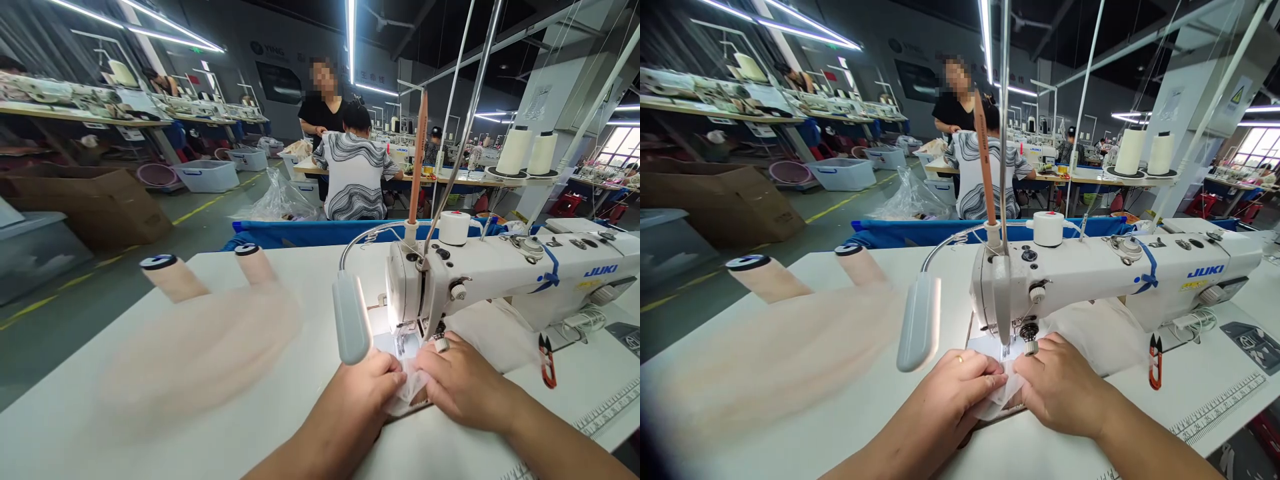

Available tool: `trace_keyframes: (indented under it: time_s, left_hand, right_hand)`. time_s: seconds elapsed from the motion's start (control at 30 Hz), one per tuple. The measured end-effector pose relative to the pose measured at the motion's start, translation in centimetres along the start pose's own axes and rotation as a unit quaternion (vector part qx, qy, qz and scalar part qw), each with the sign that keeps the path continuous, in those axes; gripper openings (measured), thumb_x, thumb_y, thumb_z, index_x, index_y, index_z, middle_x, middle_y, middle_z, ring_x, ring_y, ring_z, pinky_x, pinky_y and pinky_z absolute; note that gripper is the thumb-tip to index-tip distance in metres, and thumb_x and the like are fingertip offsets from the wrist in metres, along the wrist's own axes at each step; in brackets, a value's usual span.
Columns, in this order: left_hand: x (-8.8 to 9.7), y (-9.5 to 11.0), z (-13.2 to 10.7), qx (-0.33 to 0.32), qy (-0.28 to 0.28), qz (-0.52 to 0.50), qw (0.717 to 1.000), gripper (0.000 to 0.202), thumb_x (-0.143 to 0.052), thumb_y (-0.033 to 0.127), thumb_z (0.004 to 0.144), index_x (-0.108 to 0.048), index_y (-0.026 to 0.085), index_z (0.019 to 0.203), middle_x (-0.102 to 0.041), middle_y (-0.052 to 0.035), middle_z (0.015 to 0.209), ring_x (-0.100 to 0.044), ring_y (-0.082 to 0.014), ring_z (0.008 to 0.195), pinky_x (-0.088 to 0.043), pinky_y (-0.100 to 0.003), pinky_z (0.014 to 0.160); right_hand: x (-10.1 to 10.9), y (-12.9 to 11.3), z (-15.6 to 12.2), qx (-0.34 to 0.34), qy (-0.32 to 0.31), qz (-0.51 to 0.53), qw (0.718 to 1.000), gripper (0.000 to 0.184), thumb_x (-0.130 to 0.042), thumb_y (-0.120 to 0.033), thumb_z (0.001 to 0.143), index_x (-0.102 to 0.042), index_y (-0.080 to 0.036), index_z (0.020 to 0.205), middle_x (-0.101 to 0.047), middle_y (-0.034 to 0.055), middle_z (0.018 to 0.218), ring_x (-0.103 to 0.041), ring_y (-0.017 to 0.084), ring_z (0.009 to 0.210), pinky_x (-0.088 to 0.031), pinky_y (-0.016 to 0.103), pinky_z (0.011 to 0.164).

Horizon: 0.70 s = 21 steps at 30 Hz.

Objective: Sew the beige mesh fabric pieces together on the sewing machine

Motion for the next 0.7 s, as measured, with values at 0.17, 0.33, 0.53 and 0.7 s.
trace_keyframes:
  time_s: [0.17, 0.33, 0.53, 0.7]
  left_hand:
    - [-1.0, -2.3, 0.2, 0.116, -0.067, -0.103, 0.986, 0.031, -0.048, 0.020, 0.104, -0.073, 0.022, 0.085, -0.070, -0.0025, 0.086, -0.064, -0.0178, 0.075, -0.049, -0.027, 0.065]
    - [-1.5, -4.0, 0.5, 0.238, -0.130, -0.200, 0.942, 0.038, -0.047, 0.039, 0.109, -0.074, 0.024, 0.086, -0.070, -0.0015, 0.093, -0.067, -0.0196, 0.085, -0.053, -0.029, 0.077]
    - [-0.6, -2.9, 0.5, 0.153, -0.106, -0.144, 0.972, 0.035, -0.046, 0.024, 0.106, -0.073, 0.023, 0.084, -0.068, -0.0021, 0.090, -0.065, -0.0184, 0.081, -0.052, -0.028, 0.073]
    - [0.3, 0.7, -0.6, -0.012, -0.062, -0.029, 0.998, 0.033, -0.048, 0.002, 0.095, -0.073, 0.024, 0.089, -0.076, -0.0027, 0.096, -0.068, -0.0208, 0.083, -0.049, -0.033, 0.074]
  right_hand:
    - [-0.3, -0.2, 0.2, 0.000, 0.034, 0.018, 0.999, 0.025, -0.060, -0.011, 0.091, -0.062, -0.021, 0.113, -0.076, 0.0068, 0.099, -0.063, 0.026, 0.086, -0.047, 0.037, 0.082]
    - [0.6, 0.5, 1.0, -0.068, 0.091, 0.094, 0.989, 0.019, -0.051, -0.012, 0.102, -0.066, -0.023, 0.103, -0.074, 0.0029, 0.090, -0.064, 0.023, 0.084, -0.047, 0.033, 0.079]
    - [1.0, 0.2, 1.0, -0.044, 0.060, 0.106, 0.992, 0.020, -0.047, -0.016, 0.107, -0.064, -0.024, 0.100, -0.073, 0.0010, 0.087, -0.064, 0.021, 0.080, -0.047, 0.034, 0.081]
    - [0.4, -1.8, 0.0, 0.049, -0.031, 0.032, 0.998, 0.016, -0.054, -0.012, 0.098, -0.059, -0.024, 0.089, -0.070, 0.0010, 0.085, -0.061, 0.021, 0.080, -0.042, 0.035, 0.075]
Point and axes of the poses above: each hand's wrist, its own z-axis towards the middle knuckle, its own x-axis out of the back of the hand, y = z × x, the point moved 8 cm from there along z, towards the middle knuckle
